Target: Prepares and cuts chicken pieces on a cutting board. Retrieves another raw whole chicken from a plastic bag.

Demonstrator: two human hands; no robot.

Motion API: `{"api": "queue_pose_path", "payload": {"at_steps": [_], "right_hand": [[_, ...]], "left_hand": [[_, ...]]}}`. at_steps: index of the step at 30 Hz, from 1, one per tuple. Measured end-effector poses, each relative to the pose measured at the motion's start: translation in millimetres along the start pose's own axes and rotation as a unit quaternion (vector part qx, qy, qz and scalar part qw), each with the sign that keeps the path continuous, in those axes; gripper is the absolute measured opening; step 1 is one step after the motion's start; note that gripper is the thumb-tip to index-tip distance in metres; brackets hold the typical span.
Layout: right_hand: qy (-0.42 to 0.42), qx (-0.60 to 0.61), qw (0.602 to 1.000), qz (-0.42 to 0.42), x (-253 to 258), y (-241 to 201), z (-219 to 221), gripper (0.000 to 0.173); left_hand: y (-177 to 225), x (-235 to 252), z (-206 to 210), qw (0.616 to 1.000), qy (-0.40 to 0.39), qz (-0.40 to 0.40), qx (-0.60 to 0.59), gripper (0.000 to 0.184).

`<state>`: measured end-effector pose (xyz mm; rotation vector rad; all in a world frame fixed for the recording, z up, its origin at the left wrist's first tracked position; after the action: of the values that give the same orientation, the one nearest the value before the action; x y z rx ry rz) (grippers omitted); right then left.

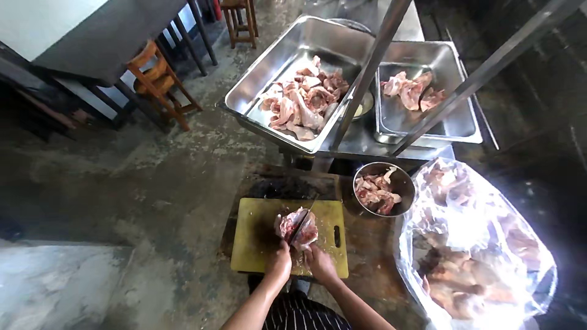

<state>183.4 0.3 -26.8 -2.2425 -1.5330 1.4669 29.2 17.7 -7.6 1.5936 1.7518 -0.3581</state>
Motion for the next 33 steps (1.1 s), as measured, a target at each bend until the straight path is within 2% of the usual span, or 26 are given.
{"api": "queue_pose_path", "payload": {"at_steps": [3,5,9,13,16,18,20,23,24,26,28,29,31,33], "right_hand": [[0.023,0.035,0.999,0.006,2,5,0,0.042],[0.037,0.084,0.996,0.007,6,6,-8,0.042],[0.049,0.161,0.986,-0.012,18,32,-32,0.036],[0.085,0.057,0.994,-0.047,-4,42,-72,0.032],[0.146,-0.116,0.975,-0.117,-20,26,-84,0.030],[0.189,-0.213,0.944,-0.168,-21,10,-82,0.028],[0.206,-0.253,0.924,-0.199,-15,2,-71,0.033],[0.137,-0.276,0.931,-0.194,-7,9,-42,0.049],[0.120,-0.262,0.937,-0.199,-8,11,-34,0.048],[0.143,-0.185,0.948,-0.217,-13,11,-25,0.035],[0.176,-0.097,0.963,-0.179,-16,6,-24,0.029],[0.179,-0.068,0.972,-0.137,-15,2,-25,0.031],[0.173,-0.010,0.984,-0.053,-6,-5,-28,0.046],[0.169,0.059,0.984,0.003,6,-7,-27,0.055]], "left_hand": [[-62,-45,28,0.999,-0.034,-0.027,0.004,0.051],[-94,-78,27,0.996,-0.069,-0.055,0.019,0.053],[-111,-95,22,0.990,-0.093,-0.088,0.053,0.056],[-96,-77,17,0.995,-0.065,-0.062,0.037,0.052],[-75,-50,11,0.998,-0.038,-0.043,0.037,0.051],[-65,-36,5,0.998,-0.031,-0.046,0.021,0.052],[-64,-26,-4,0.999,-0.013,-0.052,-0.003,0.054],[-76,-20,-13,0.999,0.014,-0.038,-0.013,0.052],[-79,-20,-14,0.999,0.011,-0.034,-0.012,0.053],[-82,-25,-14,0.999,-0.002,-0.033,-0.018,0.056],[-84,-34,-10,0.999,-0.010,-0.040,-0.027,0.057],[-84,-40,-8,0.998,-0.013,-0.046,-0.032,0.056],[-81,-53,-3,0.997,-0.016,-0.052,-0.053,0.054],[-79,-64,3,0.996,-0.013,-0.048,-0.081,0.055]]}}
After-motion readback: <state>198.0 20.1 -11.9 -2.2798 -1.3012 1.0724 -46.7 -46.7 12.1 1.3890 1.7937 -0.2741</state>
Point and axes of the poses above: each hand's wrist, its own x-axis towards the middle knuckle, its own z-axis out of the palm, y = z × x, the point moved 2 cm from there along x, towards the middle knuckle, and after that the axes turned 2 degrees about z, right-handed, at the moved point
